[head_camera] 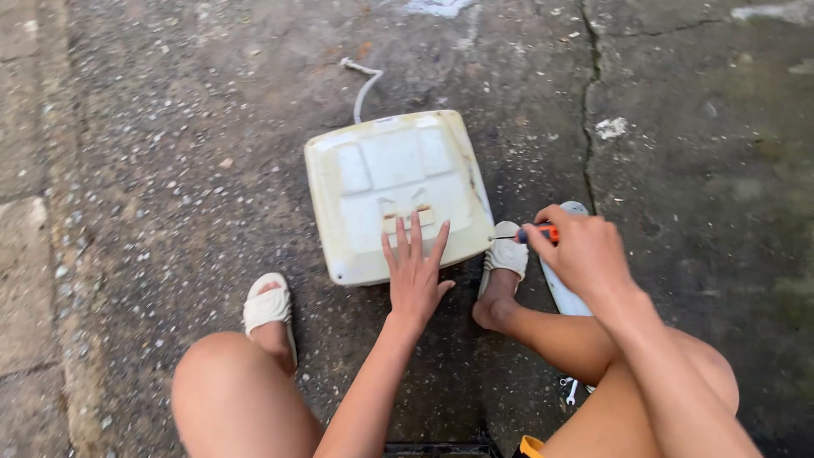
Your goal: A person disassembles a small electric water heater by unscrewing the casing and internal components using a manual screwdriver.
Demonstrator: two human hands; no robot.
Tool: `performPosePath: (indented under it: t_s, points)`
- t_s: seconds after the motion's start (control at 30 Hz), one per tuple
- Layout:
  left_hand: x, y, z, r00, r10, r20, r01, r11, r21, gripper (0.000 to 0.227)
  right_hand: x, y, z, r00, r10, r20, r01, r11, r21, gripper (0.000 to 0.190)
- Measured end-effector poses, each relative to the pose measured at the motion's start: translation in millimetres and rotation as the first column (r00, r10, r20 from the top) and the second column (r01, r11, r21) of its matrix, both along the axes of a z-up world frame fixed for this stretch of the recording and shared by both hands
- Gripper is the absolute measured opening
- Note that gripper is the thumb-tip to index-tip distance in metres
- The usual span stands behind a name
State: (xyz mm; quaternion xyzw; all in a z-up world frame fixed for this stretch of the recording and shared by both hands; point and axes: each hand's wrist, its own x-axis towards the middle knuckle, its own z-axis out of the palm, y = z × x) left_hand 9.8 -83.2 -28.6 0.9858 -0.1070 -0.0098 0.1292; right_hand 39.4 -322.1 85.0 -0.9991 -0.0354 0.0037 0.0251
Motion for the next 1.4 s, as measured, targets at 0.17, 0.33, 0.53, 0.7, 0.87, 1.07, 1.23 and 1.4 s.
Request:
performPosePath:
  t_s: [0.17, 0.33, 0.53, 0.7, 0.87, 1.07, 1.23, 1.4]
  points:
    - [18.8, 7.5, -47.5, 0.995, -0.019, 0.098, 0.004, 0.988, 0.155, 0.123, -2.4, -8.3, -7.0, 0.999, 0.004, -0.044, 0.001, 0.993, 0.121, 0.025]
    - [16.9, 17.0, -65.1, 0.989, -0.031, 0.148, 0.004, 0.984, 0.178, 0.122, -2.9, -18.3, -7.5, 0.998, 0.034, -0.055, -0.024, 0.983, 0.185, 0.023]
    - [16.6, 47.4, -72.2, 0.966, -0.166, 0.201, 0.122, 0.969, 0.215, 0.101, 7.6, -22.3, -6.9, 0.998, 0.052, -0.022, -0.045, 0.969, 0.243, 0.022]
    - [16.9, 53.7, -75.5, 0.955, -0.194, 0.225, 0.153, 0.971, 0.185, 0.085, 14.7, -25.1, -3.3, 0.998, 0.063, -0.012, -0.059, 0.971, 0.233, 0.022]
    - [16.1, 51.1, -73.2, 0.933, -0.212, 0.289, 0.162, 0.969, 0.188, 0.082, 23.5, -32.4, -1.2, 0.998, 0.049, -0.034, -0.040, 0.976, 0.214, 0.022]
    - [13.0, 50.2, -68.2, 0.941, -0.206, 0.267, 0.169, 0.973, 0.156, 0.074, 33.1, -7.8, -3.6, 0.995, 0.060, -0.085, -0.040, 0.975, 0.218, 0.025]
    - [15.4, 49.3, -68.7, 0.935, -0.200, 0.292, 0.156, 0.973, 0.169, 0.074, 31.6, 5.6, -26.8, 0.990, 0.128, -0.061, -0.123, 0.989, 0.081, 0.029]
    - [14.3, 49.4, -68.7, 0.944, -0.190, 0.268, 0.149, 0.975, 0.166, 0.082, 33.6, 22.0, -31.8, 0.979, 0.200, 0.027, -0.199, 0.979, -0.041, 0.030]
